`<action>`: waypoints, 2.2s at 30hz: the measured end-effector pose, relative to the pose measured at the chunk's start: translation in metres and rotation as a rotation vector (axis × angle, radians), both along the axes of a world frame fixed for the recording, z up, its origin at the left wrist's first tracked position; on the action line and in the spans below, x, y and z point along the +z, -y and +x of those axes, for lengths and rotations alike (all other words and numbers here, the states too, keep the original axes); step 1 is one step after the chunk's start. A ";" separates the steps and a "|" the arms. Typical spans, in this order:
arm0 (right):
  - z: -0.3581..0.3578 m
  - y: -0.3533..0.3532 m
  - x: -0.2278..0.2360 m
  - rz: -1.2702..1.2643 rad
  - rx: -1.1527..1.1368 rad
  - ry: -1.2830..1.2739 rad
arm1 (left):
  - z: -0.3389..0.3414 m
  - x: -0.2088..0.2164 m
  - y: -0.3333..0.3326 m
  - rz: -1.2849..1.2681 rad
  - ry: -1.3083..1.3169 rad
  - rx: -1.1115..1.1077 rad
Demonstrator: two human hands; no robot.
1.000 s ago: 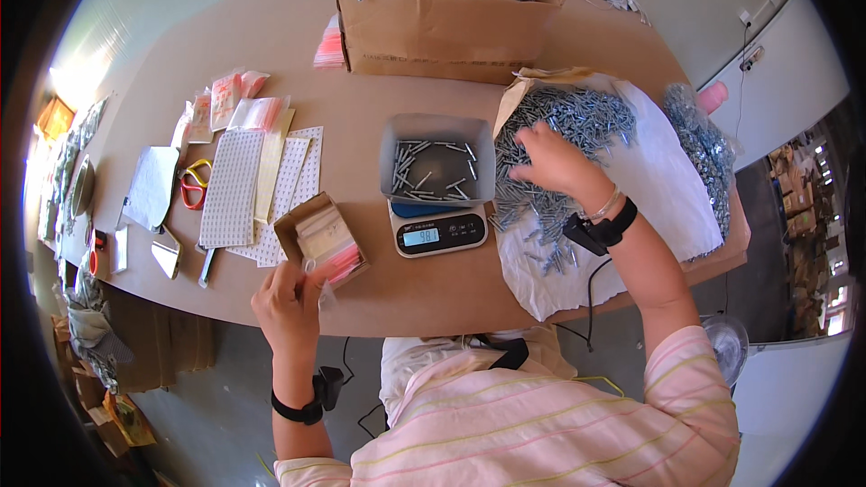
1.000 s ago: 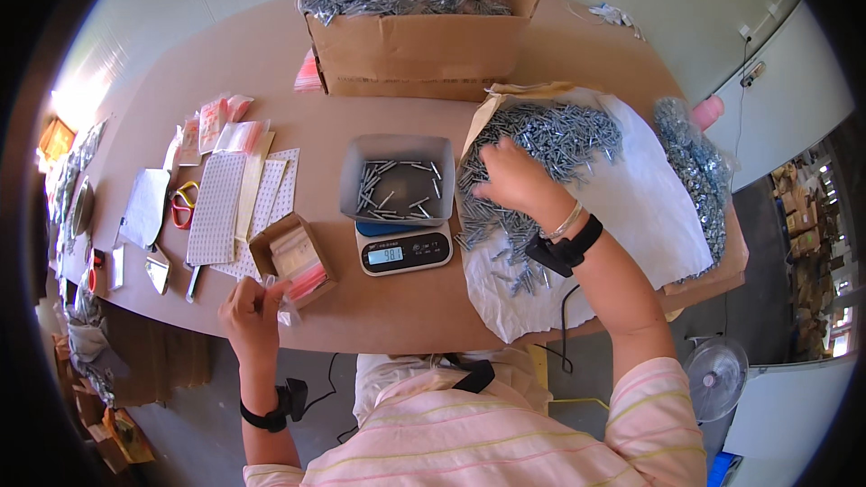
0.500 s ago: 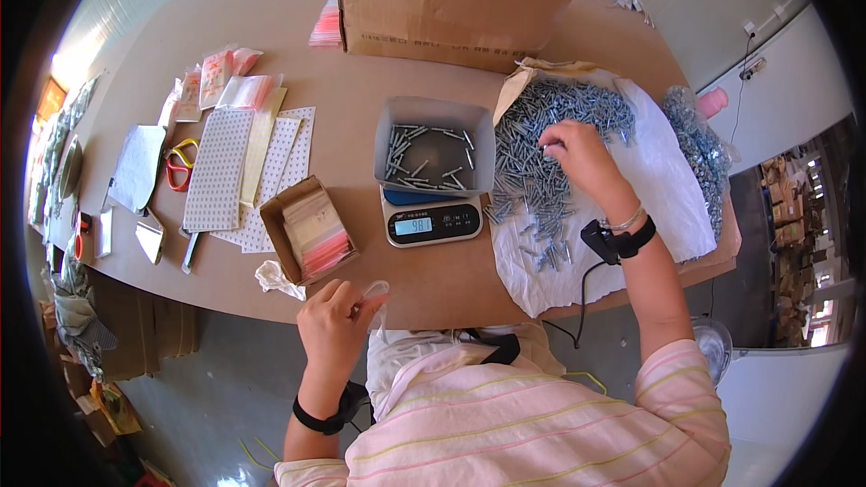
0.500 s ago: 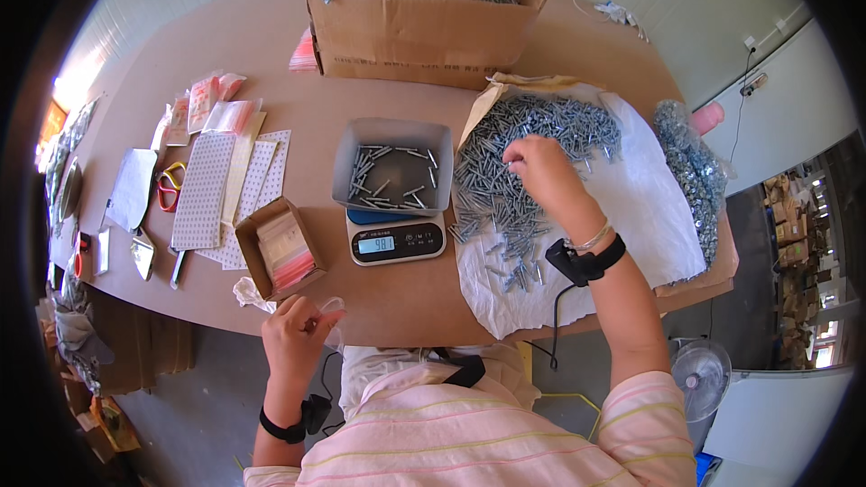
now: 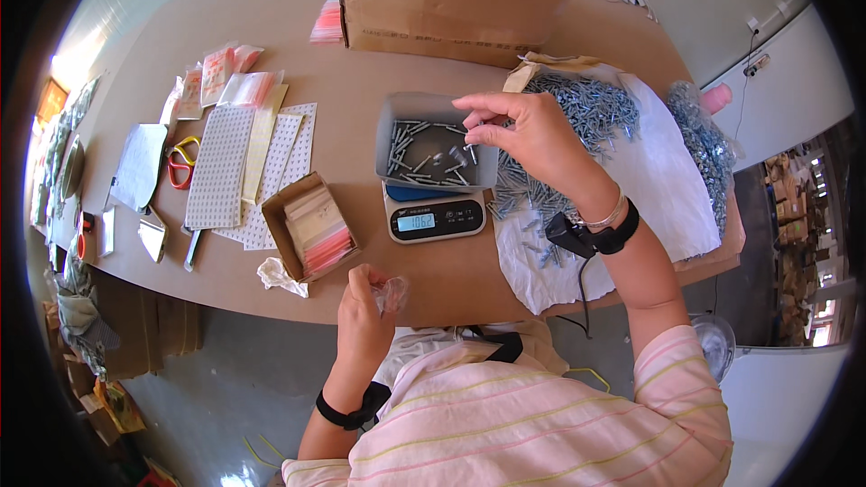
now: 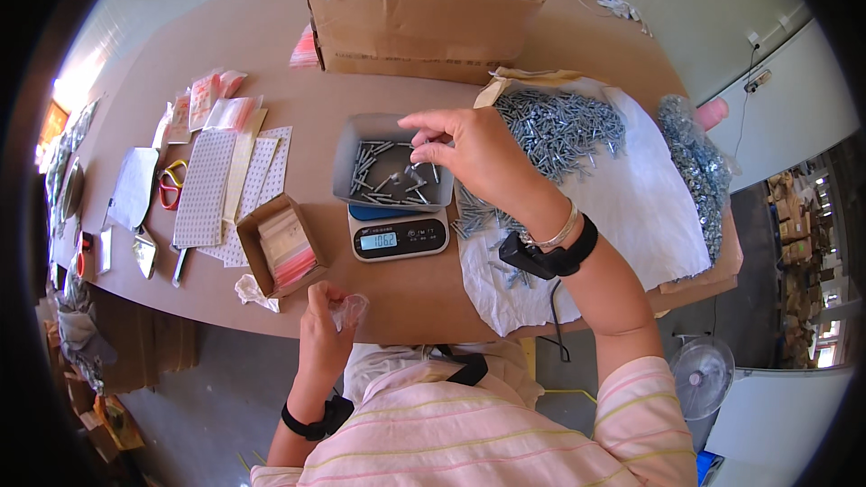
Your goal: Weighing and bagging metal screws or fasteners in a warehouse setting.
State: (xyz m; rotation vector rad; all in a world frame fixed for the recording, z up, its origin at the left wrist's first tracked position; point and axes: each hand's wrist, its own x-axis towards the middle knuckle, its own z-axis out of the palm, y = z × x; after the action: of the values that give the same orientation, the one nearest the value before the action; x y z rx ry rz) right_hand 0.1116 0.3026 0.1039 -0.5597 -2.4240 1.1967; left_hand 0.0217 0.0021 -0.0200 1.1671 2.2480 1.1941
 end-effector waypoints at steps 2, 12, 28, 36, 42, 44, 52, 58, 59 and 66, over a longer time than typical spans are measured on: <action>-0.001 0.004 0.003 -0.033 -0.028 0.011 | 0.001 -0.001 -0.001 -0.025 0.054 0.021; 0.034 -0.031 0.007 0.383 -0.255 0.148 | -0.005 0.002 -0.003 -0.100 -0.251 0.012; -0.063 -0.019 -0.053 0.628 0.543 0.875 | 0.000 0.013 -0.001 0.005 -0.233 0.048; -0.048 -0.030 -0.058 0.452 0.502 0.482 | 0.002 0.010 -0.006 0.021 -0.186 0.035; 0.001 -0.022 0.003 0.650 -0.022 0.249 | 0.003 0.016 -0.011 0.037 -0.095 0.058; 0.014 0.003 0.017 0.751 -0.006 0.172 | 0.003 0.016 -0.012 0.053 -0.007 0.086; 0.038 0.130 -0.049 0.451 0.434 -0.014 | 0.005 0.023 -0.035 -0.011 0.054 -0.177; 0.050 0.127 -0.058 0.171 0.500 -0.029 | 0.003 0.032 -0.029 0.058 0.107 -0.236; 0.051 0.127 -0.054 0.222 0.536 0.065 | 0.002 0.033 -0.028 0.064 0.136 -0.246; 0.030 0.079 -0.032 0.010 0.295 -0.157 | 0.003 0.033 -0.030 -0.089 0.568 -0.161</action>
State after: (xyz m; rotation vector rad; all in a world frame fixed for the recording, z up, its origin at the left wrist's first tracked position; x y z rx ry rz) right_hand 0.1420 0.2236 0.0722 -0.1002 -2.4322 1.2872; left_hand 0.0243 0.0317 0.0135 0.8217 1.7292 1.1657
